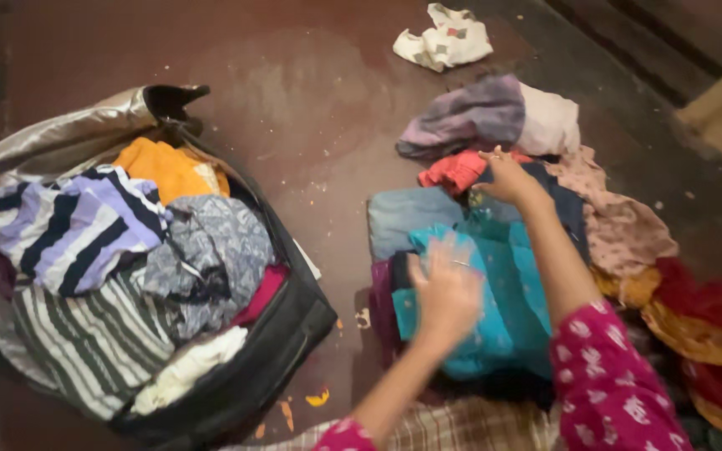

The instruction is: The person packs various items of clothing, including a red top, blue jeans, a polka-dot shirt, and an orange garment, into a black bag by hand while sitting on the floor.

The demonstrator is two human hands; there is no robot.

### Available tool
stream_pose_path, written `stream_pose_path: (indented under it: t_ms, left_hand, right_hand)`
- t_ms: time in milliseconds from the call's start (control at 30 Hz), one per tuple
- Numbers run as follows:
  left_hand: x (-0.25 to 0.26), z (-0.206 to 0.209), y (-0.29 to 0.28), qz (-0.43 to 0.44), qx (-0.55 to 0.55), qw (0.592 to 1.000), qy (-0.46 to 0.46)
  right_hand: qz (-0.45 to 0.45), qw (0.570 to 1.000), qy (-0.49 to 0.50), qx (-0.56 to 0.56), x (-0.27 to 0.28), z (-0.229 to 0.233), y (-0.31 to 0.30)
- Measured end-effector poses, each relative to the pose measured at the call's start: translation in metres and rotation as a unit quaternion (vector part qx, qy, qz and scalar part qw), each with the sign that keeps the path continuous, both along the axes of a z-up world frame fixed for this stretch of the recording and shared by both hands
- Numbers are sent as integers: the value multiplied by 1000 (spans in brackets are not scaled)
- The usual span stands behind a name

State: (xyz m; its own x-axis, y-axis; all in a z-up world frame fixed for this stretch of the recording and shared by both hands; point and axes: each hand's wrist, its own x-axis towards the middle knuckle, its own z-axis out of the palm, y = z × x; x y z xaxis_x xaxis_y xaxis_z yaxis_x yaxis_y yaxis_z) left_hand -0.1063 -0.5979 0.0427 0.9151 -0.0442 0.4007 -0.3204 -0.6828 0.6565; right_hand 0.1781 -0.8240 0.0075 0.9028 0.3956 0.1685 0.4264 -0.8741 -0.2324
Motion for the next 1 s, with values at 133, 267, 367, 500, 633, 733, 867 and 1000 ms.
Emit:
stream_pose_path:
  t_ms: [133, 267, 367, 500, 633, 733, 867, 1000]
  left_hand:
    - [12, -13, -46, -21, 91, 996, 1]
    - [3, -32, -52, -37, 227, 972, 57]
    - [3, -39, -50, -47, 241, 966, 74]
    - [2, -48, -42, -56, 171, 982, 53]
    - [5, -56, -51, -19, 280, 956, 87]
    - [7, -63, -62, 90, 340, 936, -8]
    - [1, -52, -56, 17, 191, 981, 24]
    - [3, -44, -52, -22, 55, 997, 56]
  right_hand:
    - [-168, 971, 13, -170, 55, -72, -2]
    - [-166, 943, -88, -275, 61, -130, 11]
    - [-133, 937, -115, -303, 70, -158, 18]
    - [-129, 957, -134, -222, 88, -193, 17]
    - [-187, 975, -79, -88, 85, -177, 14]
    - [-287, 957, -28, 16, 57, -147, 7]
    - [-276, 915, -178, 232, 23, -112, -14]
    - [-283, 883, -218, 304, -39, -77, -30]
